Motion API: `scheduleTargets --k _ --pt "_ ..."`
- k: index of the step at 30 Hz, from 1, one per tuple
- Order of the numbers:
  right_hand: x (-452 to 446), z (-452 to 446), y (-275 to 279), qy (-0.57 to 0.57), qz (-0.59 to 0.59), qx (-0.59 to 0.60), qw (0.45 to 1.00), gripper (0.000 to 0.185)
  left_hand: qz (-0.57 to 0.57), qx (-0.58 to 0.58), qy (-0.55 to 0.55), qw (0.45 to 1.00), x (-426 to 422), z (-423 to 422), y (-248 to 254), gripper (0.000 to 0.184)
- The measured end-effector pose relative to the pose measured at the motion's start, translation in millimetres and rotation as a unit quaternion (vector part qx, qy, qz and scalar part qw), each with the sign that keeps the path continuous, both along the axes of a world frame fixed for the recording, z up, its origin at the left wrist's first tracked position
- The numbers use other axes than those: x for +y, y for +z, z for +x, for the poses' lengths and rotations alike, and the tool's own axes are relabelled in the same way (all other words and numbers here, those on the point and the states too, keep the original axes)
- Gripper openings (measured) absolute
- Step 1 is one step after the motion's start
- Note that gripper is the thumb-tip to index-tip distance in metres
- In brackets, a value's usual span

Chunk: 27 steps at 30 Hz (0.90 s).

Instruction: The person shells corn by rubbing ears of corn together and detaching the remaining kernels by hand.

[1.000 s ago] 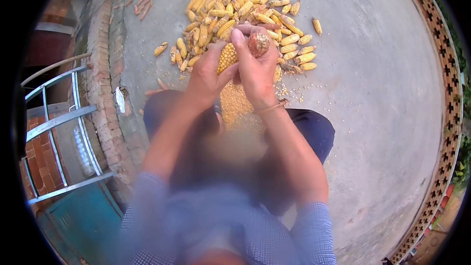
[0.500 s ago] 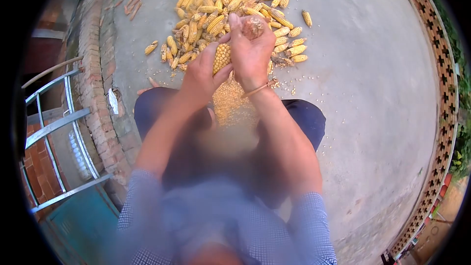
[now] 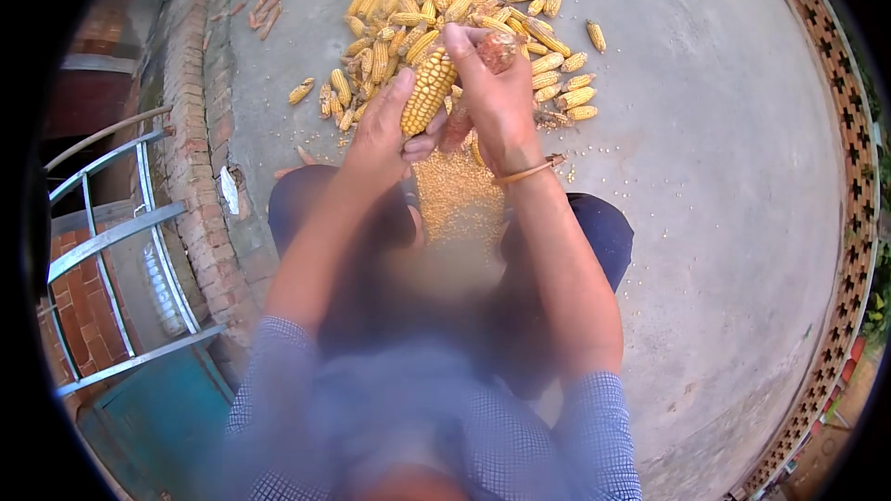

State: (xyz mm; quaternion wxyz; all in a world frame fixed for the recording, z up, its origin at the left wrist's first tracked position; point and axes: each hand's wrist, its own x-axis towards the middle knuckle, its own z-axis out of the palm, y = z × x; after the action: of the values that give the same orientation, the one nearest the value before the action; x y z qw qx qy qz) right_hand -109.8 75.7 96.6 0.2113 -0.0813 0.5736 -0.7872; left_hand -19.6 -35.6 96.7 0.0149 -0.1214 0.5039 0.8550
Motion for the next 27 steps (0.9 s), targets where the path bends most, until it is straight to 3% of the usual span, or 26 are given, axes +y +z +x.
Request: scheduleTargets --k 4,7,11,15,22,25,26,27 --pt "-6 10 4 -0.017 0.074 0.082 0.994 0.032 -0.099 -0.069 0.055 0.991 6 -4 -11 0.040" --pt "-15 13 -13 -0.130 0.124 0.194 0.964 0.026 -0.282 0.021 0.022 0.959 7 -4 -31 0.041" --pt "-19 18 -15 -0.170 0.117 0.180 0.962 0.019 -0.382 0.046 0.024 0.923 7 2 -24 0.044" --pt "-20 17 -7 -0.160 0.082 0.148 0.973 0.015 -0.434 0.091 0.042 0.895 3 3 -29 0.052" --pt "-20 11 -7 -0.167 0.046 0.136 0.975 0.015 -0.508 0.151 0.100 0.842 8 0 -34 0.048" --pt "-13 7 3 -0.148 0.002 0.024 0.989 0.014 -0.565 0.207 0.103 0.792 10 -1 -28 0.036" --pt "-14 7 1 -0.145 0.031 0.080 0.986 0.023 -0.510 0.152 0.077 0.843 12 1 -28 0.040" --pt "-13 5 0 -0.127 0.042 0.090 0.987 0.024 -0.485 0.139 0.072 0.860 11 1 -29 0.039"
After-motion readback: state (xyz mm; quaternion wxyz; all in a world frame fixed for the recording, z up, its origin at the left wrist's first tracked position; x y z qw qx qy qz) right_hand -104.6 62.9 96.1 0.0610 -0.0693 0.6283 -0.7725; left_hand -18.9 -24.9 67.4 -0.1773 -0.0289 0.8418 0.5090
